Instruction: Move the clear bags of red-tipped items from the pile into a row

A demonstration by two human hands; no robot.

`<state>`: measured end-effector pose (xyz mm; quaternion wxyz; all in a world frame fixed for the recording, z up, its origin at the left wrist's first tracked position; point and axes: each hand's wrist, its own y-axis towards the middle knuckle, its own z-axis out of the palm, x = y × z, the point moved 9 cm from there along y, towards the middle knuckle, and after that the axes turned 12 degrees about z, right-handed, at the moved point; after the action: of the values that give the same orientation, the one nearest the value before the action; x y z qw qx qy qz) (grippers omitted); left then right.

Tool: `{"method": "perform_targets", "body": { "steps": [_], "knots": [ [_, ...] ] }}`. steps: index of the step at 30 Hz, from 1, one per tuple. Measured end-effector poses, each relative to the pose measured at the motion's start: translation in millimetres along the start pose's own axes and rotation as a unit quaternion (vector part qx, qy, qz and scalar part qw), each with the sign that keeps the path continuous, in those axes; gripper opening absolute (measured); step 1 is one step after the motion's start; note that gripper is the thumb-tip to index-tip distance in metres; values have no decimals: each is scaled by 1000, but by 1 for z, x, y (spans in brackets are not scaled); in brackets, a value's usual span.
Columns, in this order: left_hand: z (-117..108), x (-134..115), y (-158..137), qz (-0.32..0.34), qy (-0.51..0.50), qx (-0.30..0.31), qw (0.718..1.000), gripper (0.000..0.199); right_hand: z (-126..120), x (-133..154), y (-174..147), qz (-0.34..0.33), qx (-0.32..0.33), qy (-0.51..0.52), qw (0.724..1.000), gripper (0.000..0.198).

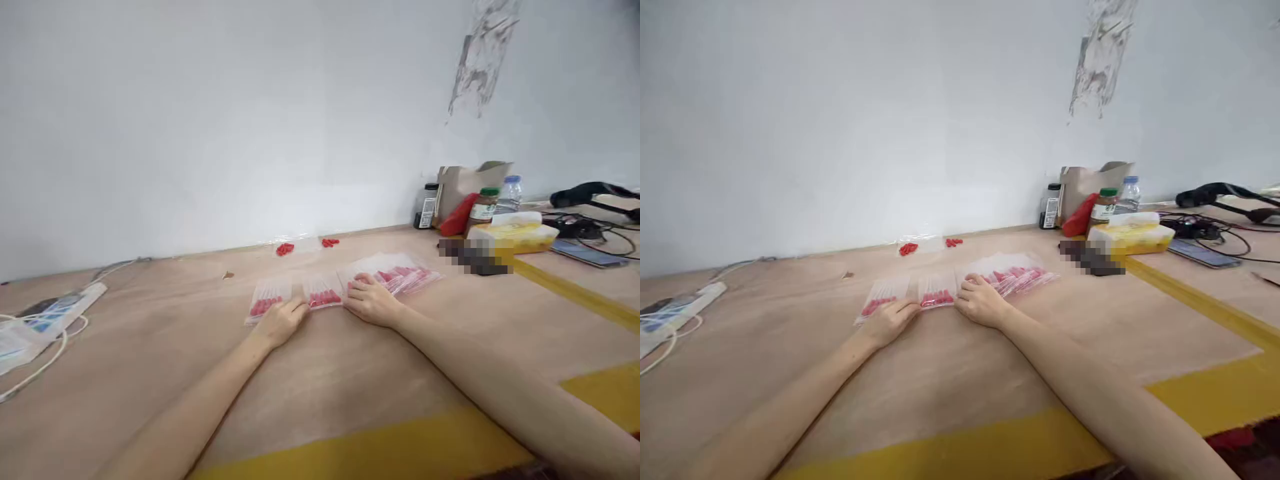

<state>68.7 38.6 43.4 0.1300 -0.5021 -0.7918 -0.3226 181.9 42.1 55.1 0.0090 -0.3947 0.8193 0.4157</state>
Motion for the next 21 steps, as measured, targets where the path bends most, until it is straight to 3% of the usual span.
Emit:
{"method": "perform_targets", "body": {
  "steps": [5,9,16,21],
  "knots": [
    [-7,-4,2,30,9,-23,999,21,-2,-1,-2,6,10,-11,1000,23],
    [-10,-3,5,9,-5,-29,1000,22,-6,0,1,30,-4,1,1000,23],
    [-14,-1,6,-15,-18,-43,999,23,-1,38,26,2,-46,20,999,19],
    [-14,-2,4,-3,-26,-43,999,25,7,50,35,-21,-50,16,998,22]
  ]
}}
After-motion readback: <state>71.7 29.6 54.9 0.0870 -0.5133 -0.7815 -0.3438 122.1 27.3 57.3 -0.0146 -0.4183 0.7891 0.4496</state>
